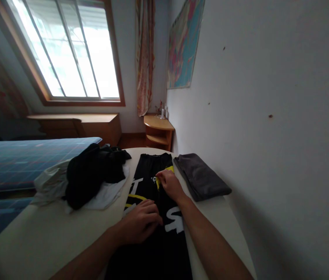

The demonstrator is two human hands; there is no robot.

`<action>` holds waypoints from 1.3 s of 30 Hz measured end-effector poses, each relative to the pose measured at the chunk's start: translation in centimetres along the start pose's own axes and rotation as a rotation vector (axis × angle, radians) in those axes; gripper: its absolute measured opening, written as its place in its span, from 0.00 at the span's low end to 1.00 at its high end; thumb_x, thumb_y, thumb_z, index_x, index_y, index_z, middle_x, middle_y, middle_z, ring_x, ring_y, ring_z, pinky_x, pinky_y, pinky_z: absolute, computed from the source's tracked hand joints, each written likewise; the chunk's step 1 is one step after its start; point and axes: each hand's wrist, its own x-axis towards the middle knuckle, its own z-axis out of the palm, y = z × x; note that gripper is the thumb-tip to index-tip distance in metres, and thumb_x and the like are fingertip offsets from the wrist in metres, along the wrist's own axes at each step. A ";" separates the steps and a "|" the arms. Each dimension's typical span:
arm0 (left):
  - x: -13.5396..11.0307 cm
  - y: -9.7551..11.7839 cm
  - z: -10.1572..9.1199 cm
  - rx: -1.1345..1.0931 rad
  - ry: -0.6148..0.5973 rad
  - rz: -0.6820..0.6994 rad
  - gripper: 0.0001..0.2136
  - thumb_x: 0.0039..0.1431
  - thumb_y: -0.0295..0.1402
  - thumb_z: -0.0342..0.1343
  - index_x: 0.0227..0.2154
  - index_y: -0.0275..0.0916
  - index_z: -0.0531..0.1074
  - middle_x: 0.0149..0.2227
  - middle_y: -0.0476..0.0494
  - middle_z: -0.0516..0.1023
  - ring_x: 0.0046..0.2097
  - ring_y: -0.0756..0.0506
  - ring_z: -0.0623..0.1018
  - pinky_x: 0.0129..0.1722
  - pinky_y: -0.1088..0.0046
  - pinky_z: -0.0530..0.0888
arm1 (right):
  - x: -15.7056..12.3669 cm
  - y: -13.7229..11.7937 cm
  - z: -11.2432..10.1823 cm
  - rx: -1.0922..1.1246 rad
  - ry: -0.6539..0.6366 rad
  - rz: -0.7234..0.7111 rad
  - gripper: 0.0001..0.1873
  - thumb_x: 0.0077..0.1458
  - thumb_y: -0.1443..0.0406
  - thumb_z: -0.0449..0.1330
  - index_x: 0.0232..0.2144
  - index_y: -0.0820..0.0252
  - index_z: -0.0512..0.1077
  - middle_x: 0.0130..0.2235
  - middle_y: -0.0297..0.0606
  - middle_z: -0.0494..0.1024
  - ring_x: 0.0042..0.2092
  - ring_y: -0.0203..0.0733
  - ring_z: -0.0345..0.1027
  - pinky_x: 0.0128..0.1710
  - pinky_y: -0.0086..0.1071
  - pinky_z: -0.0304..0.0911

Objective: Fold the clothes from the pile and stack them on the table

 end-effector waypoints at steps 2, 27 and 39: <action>-0.1 0.0 0.1 0.012 -0.001 0.004 0.10 0.59 0.26 0.52 0.38 0.43 0.76 0.38 0.46 0.75 0.42 0.46 0.73 0.48 0.66 0.68 | 0.0 -0.1 0.4 -0.015 -0.029 -0.008 0.09 0.63 0.68 0.54 0.40 0.58 0.75 0.41 0.40 0.78 0.46 0.44 0.70 0.51 0.39 0.63; -4.0 4.3 -0.2 -0.170 -0.230 0.185 0.09 0.62 0.35 0.60 0.44 0.52 0.76 0.52 0.54 0.79 0.58 0.45 0.72 0.67 0.57 0.53 | -0.4 0.2 0.9 -0.078 -0.073 0.002 0.06 0.62 0.68 0.57 0.36 0.59 0.75 0.40 0.39 0.79 0.45 0.43 0.70 0.51 0.36 0.62; -3.8 4.5 1.1 -0.146 -0.224 0.352 0.06 0.68 0.35 0.54 0.41 0.43 0.75 0.44 0.53 0.82 0.47 0.49 0.77 0.53 0.71 0.66 | -0.5 0.2 0.7 -0.039 -0.030 -0.014 0.07 0.63 0.66 0.56 0.37 0.58 0.74 0.40 0.39 0.78 0.45 0.43 0.70 0.50 0.37 0.63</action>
